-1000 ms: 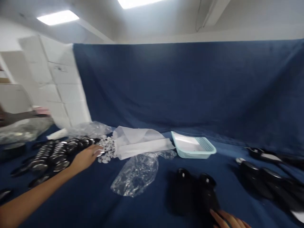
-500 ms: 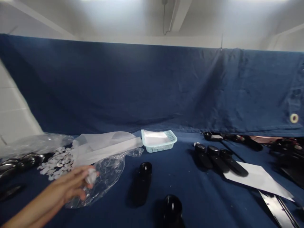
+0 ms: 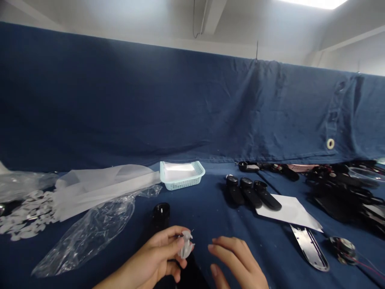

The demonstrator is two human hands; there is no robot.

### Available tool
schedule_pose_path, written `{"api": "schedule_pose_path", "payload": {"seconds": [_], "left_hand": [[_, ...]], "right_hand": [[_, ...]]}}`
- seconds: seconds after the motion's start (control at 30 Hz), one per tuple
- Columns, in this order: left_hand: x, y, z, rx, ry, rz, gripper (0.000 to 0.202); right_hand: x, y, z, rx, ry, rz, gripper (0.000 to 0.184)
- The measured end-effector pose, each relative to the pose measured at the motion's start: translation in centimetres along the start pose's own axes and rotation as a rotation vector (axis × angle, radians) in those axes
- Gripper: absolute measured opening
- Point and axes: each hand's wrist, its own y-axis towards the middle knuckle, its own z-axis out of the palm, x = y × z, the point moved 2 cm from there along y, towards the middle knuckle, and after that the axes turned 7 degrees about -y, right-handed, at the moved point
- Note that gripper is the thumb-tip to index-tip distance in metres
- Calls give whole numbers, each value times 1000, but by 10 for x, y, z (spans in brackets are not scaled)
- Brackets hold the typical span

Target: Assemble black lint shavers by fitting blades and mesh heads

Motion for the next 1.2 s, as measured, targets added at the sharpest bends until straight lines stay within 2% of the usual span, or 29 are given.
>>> {"api": "schedule_pose_path", "payload": {"seconds": [0.13,0.27,0.47,0.57,0.67,0.87,1.07,1.2], "left_hand": [[-3,2,-1,35,21,44,43],[-8,-6,2,36,44,43,46],[-15,-17,11,11,171,99,40],[-17,-19,9,53,158,75,39],[-17,-20,3,67,131,42,39],[-11,-23,-9,9,179,33,35],[-1,-23,-2,-18,98,-4,43],[4,-24,4,0,13,-15,49]], "right_hand": [[-1,7,2,12,23,40,20],[0,6,5,26,62,80,21],[5,8,3,51,142,197,21],[8,8,4,67,174,226,21],[9,7,7,124,214,248,22],[11,10,8,272,345,329,29],[24,30,14,441,546,324,48],[27,42,19,413,698,284,39]]}}
